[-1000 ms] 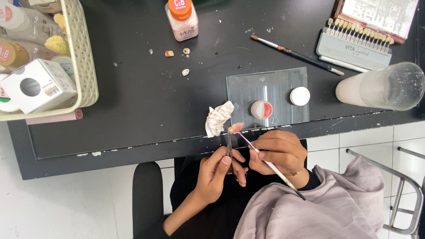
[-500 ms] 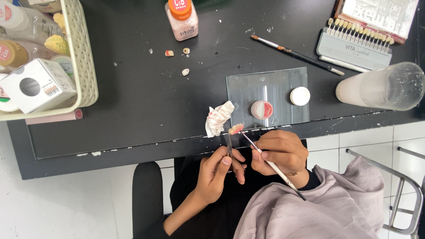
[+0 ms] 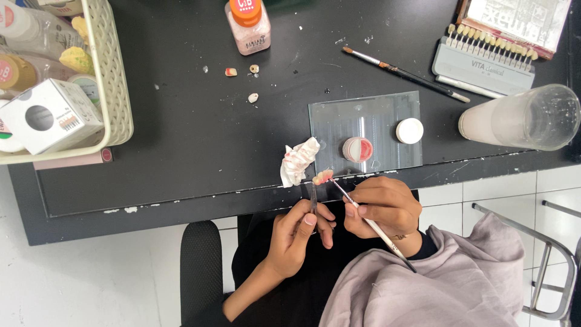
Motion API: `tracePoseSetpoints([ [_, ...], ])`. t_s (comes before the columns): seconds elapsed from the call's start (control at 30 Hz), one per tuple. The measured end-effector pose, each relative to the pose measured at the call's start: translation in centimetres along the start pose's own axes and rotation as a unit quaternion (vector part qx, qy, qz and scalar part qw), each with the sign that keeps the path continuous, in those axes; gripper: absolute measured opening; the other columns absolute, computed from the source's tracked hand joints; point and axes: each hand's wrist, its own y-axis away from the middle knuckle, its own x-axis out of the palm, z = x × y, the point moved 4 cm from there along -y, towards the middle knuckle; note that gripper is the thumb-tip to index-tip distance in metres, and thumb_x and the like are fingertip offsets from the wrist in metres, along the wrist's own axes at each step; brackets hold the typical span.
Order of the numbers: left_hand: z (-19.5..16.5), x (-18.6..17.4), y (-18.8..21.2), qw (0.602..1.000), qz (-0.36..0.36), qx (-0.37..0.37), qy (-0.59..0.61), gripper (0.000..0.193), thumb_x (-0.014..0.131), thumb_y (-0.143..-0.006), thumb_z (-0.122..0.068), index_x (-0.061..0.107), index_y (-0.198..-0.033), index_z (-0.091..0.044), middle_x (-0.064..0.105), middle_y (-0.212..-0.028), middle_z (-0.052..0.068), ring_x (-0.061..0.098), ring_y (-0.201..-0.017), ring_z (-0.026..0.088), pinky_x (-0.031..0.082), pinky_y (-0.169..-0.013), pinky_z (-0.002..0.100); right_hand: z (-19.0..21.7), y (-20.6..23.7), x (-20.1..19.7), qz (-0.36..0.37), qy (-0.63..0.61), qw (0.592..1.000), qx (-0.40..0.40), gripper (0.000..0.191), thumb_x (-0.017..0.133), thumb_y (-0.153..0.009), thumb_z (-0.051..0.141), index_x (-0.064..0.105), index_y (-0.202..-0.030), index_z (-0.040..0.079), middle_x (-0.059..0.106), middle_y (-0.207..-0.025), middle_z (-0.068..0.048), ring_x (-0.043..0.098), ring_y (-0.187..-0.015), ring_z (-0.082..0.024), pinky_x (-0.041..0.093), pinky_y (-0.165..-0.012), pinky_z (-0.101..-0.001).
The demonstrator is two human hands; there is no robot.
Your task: The person holds a partial denture clamped in a hemostat in one hand and uses a fine brush to apply pink ceramic/acrylic powder from a dappen dish onto the denture teeth. They alternate between picking up powder with the brush, smoothing it onto the denture, and repositioning the denture in the forceps while working over a glass slab.
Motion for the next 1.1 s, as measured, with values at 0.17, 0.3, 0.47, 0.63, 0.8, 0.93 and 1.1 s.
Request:
tracePoseSetpoints([
  [0.17, -0.17, 0.07, -0.11, 1.0, 0.002, 0.013, -0.009, 0.042, 0.042, -0.115, -0.031, 0.061, -0.109, 0.006, 0.068, -0.074, 0.011, 0.068, -0.067, 0.014, 0.057, -0.071, 0.028, -0.08, 0.38, -0.16, 0.001, -0.004, 1.0, -0.002, 0.03, 0.078, -0.08, -0.001, 0.053, -0.095, 0.005, 0.066, -0.078, -0.009, 0.069, -0.065, -0.022, 0.057, -0.054, -0.0309],
  [0.3, -0.21, 0.14, -0.12, 1.0, 0.002, -0.002, 0.007, 0.043, 0.041, -0.113, -0.031, 0.061, -0.109, 0.006, 0.069, -0.073, 0.011, 0.069, -0.066, 0.016, 0.06, -0.069, 0.03, -0.18, 0.43, -0.27, 0.022, -0.007, 1.0, 0.009, 0.031, 0.08, -0.082, 0.002, 0.053, -0.097, 0.006, 0.068, -0.083, -0.009, 0.071, -0.069, -0.022, 0.059, -0.057, -0.0316],
  [0.47, -0.36, 0.21, -0.14, 1.0, 0.009, 0.003, 0.01, 0.045, 0.038, -0.115, -0.032, 0.061, -0.11, 0.006, 0.069, -0.074, 0.011, 0.072, -0.066, 0.017, 0.064, -0.077, 0.032, -0.34, 0.26, -0.15, 0.039, -0.004, 0.999, 0.012, 0.029, 0.08, -0.085, 0.003, 0.055, -0.098, 0.006, 0.071, -0.088, -0.01, 0.074, -0.073, -0.023, 0.062, -0.06, -0.032],
  [0.63, -0.36, 0.22, -0.09, 1.0, 0.01, -0.005, 0.022, 0.045, 0.038, -0.115, -0.032, 0.061, -0.111, 0.007, 0.07, -0.074, 0.012, 0.072, -0.065, 0.018, 0.064, -0.077, 0.033, -0.36, 0.22, -0.03, 0.047, 0.014, 0.998, 0.026, 0.028, 0.08, -0.085, 0.003, 0.054, -0.097, 0.007, 0.071, -0.088, -0.01, 0.074, -0.074, -0.023, 0.063, -0.062, -0.0326],
  [0.8, -0.37, 0.22, -0.03, 0.999, 0.011, -0.014, 0.032, 0.044, 0.039, -0.115, -0.031, 0.06, -0.111, 0.007, 0.07, -0.075, 0.012, 0.071, -0.065, 0.019, 0.064, -0.078, 0.034, -0.23, 0.24, -0.1, 0.039, 0.006, 0.999, 0.026, 0.028, 0.08, -0.086, 0.002, 0.054, -0.097, 0.006, 0.072, -0.088, -0.011, 0.074, -0.073, -0.022, 0.062, -0.061, -0.032],
  [0.93, -0.25, 0.27, -0.05, 0.999, 0.015, -0.018, 0.035, 0.044, 0.038, -0.114, -0.032, 0.06, -0.111, 0.007, 0.07, -0.074, 0.012, 0.072, -0.065, 0.018, 0.065, -0.078, 0.034, -0.25, 0.24, -0.08, 0.034, 0.0, 0.999, 0.03, 0.027, 0.079, -0.086, 0.003, 0.054, -0.097, 0.006, 0.071, -0.087, -0.01, 0.074, -0.074, -0.022, 0.062, -0.062, -0.032],
  [1.1, -0.16, 0.27, -0.03, 0.999, 0.015, -0.019, 0.039, 0.044, 0.038, -0.114, -0.032, 0.06, -0.111, 0.007, 0.07, -0.074, 0.012, 0.072, -0.065, 0.018, 0.065, -0.077, 0.034, -0.19, 0.28, -0.1, 0.031, 0.001, 0.999, 0.028, 0.026, 0.079, -0.086, 0.003, 0.054, -0.094, 0.005, 0.071, -0.086, -0.011, 0.074, -0.072, -0.022, 0.062, -0.061, -0.0313],
])
